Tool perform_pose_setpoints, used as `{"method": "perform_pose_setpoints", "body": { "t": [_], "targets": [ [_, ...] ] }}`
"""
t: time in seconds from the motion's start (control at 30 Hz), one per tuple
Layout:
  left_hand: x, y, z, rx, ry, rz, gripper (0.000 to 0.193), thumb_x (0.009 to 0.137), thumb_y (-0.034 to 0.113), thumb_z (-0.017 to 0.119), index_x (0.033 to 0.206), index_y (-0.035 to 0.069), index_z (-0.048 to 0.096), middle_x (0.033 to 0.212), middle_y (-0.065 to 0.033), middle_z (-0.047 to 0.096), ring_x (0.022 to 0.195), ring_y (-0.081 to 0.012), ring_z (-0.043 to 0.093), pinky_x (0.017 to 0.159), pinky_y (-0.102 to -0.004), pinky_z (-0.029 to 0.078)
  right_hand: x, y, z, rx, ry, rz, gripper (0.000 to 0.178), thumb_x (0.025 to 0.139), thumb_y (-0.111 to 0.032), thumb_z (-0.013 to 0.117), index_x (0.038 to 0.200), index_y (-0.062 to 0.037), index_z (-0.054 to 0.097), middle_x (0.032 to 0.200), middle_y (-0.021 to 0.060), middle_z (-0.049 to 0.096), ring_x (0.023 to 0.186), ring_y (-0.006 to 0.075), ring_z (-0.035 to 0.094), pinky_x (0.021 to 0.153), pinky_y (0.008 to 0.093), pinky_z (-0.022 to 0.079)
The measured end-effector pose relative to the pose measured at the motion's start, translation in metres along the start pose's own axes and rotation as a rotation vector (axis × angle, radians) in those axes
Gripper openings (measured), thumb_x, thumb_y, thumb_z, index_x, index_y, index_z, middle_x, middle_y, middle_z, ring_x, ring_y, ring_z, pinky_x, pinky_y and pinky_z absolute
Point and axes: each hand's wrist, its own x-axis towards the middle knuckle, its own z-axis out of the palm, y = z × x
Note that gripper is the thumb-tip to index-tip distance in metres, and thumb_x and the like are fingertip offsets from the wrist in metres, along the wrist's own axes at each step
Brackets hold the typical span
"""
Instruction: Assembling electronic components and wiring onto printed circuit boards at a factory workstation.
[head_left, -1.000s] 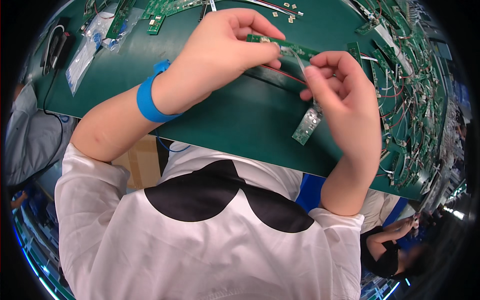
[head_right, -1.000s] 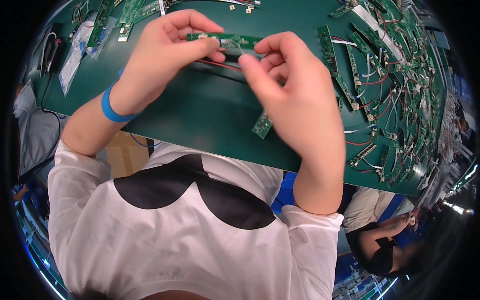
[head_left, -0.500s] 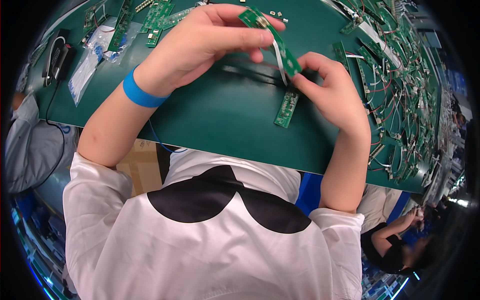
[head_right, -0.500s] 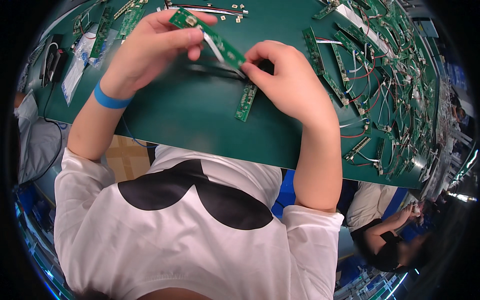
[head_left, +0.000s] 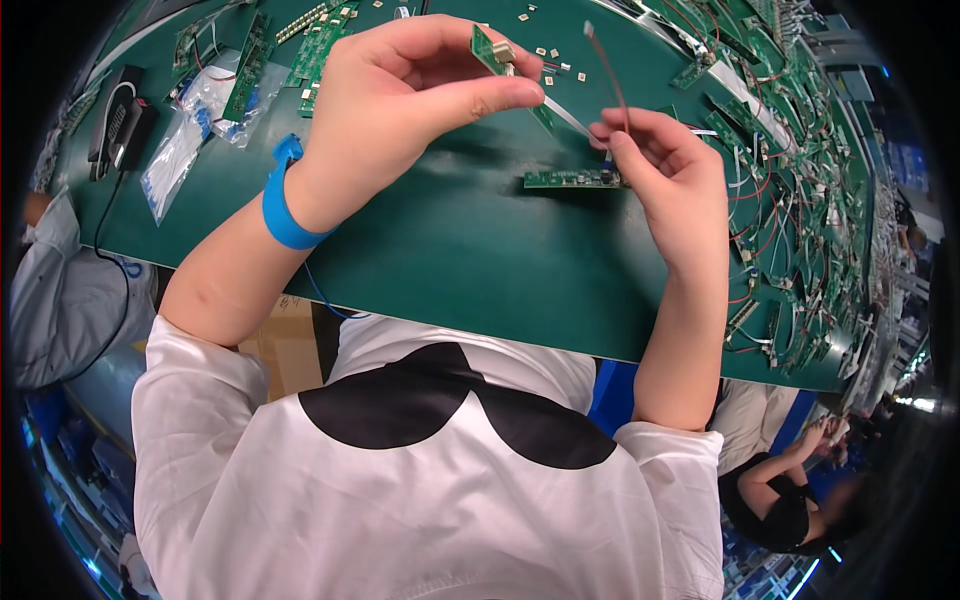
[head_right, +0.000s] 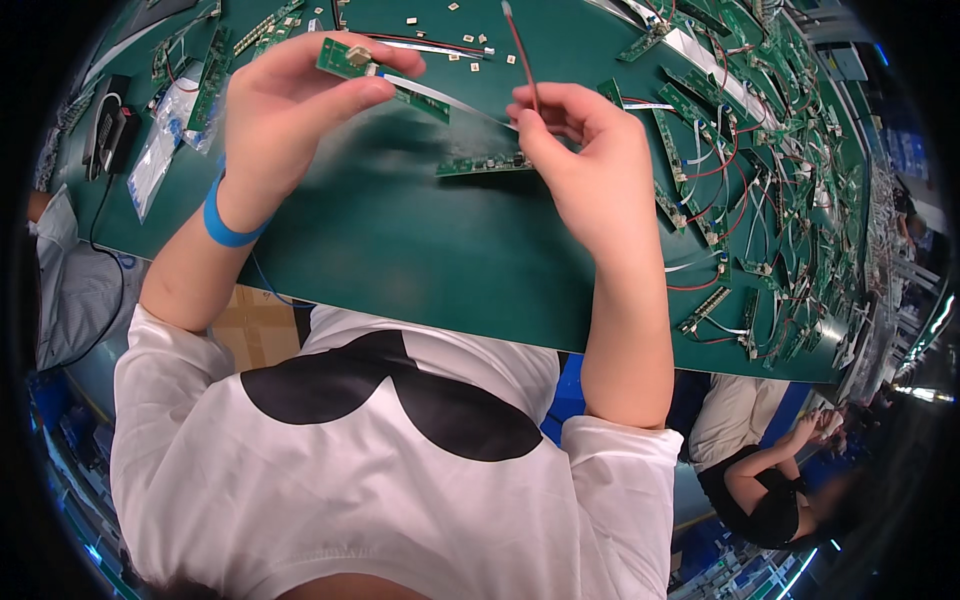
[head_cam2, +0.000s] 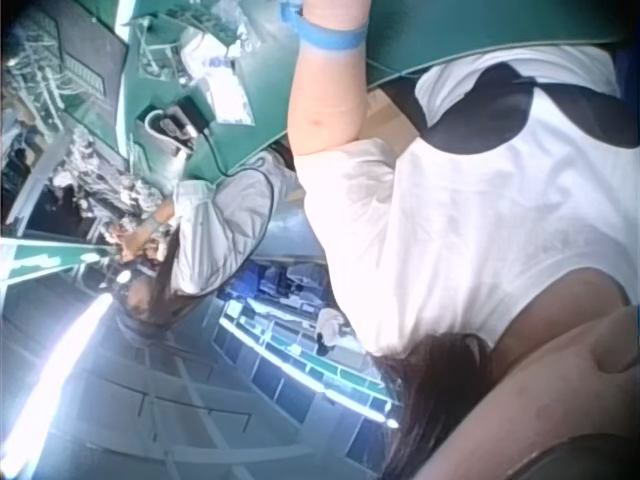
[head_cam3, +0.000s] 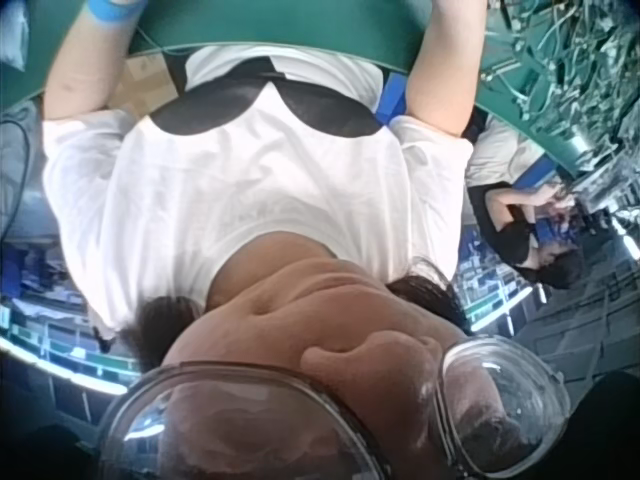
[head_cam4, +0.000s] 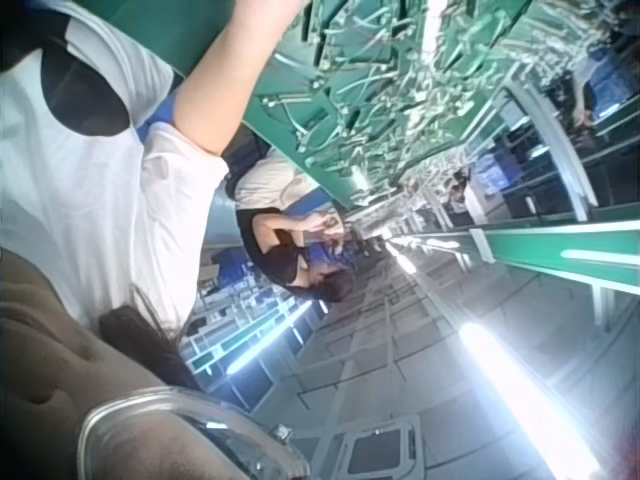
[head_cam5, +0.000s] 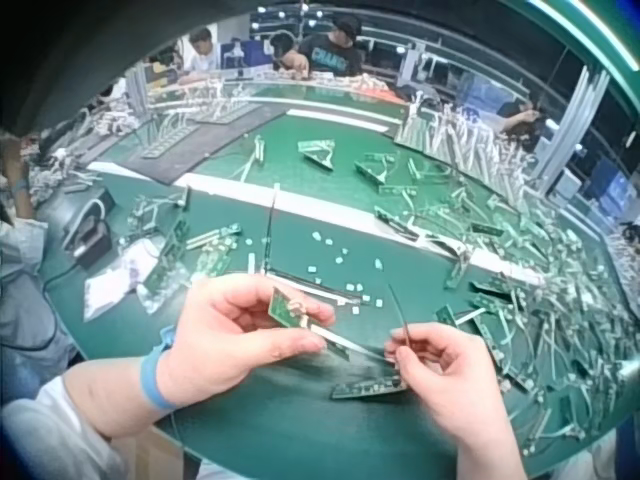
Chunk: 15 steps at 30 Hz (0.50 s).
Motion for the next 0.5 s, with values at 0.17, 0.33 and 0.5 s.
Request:
{"method": "perform_pose_setpoints", "body": {
  "t": [0.17, 0.33, 0.5],
  "targets": [
    [-0.003, -0.002, 0.001, 0.111, 0.007, 0.010, 0.025, 0.078, -0.009, 0.060, 0.103, -0.005, 0.060, 0.098, -0.0148, 0.063, 0.092, -0.0224, 0.062, 0.081, -0.0305, 0.051, -0.001, -0.011, -0.005, 0.279, 0.076, -0.056, 0.019, 0.077, 0.009, 0.046, 0.092, 0.0055, 0.057, 0.096, 0.0132, 0.063, 0.084, 0.0137, 0.060, 0.077, 0.0227, 0.047],
    [-0.004, -0.006, 0.003, 0.077, 0.007, -0.027, 0.030, 0.077, -0.009, 0.061, 0.107, -0.005, 0.059, 0.099, -0.0128, 0.063, 0.090, -0.0211, 0.063, 0.080, -0.0293, 0.051, 0.000, -0.006, -0.005, 0.132, 0.160, -0.429, 0.025, 0.073, 0.012, 0.042, 0.093, 0.0060, 0.054, 0.101, 0.0151, 0.059, 0.087, 0.0144, 0.057, 0.078, 0.0243, 0.044],
    [-0.003, -0.006, 0.003, 0.112, -0.025, -0.080, 0.029, 0.077, -0.007, 0.063, 0.106, -0.005, 0.060, 0.096, -0.0119, 0.064, 0.088, -0.0188, 0.063, 0.078, -0.0277, 0.051, -0.004, -0.009, -0.012, 0.355, 0.044, -0.446, 0.029, 0.071, 0.013, 0.040, 0.096, 0.0069, 0.053, 0.099, 0.0135, 0.056, 0.084, 0.0146, 0.055, 0.077, 0.0256, 0.043]
  ]
}}
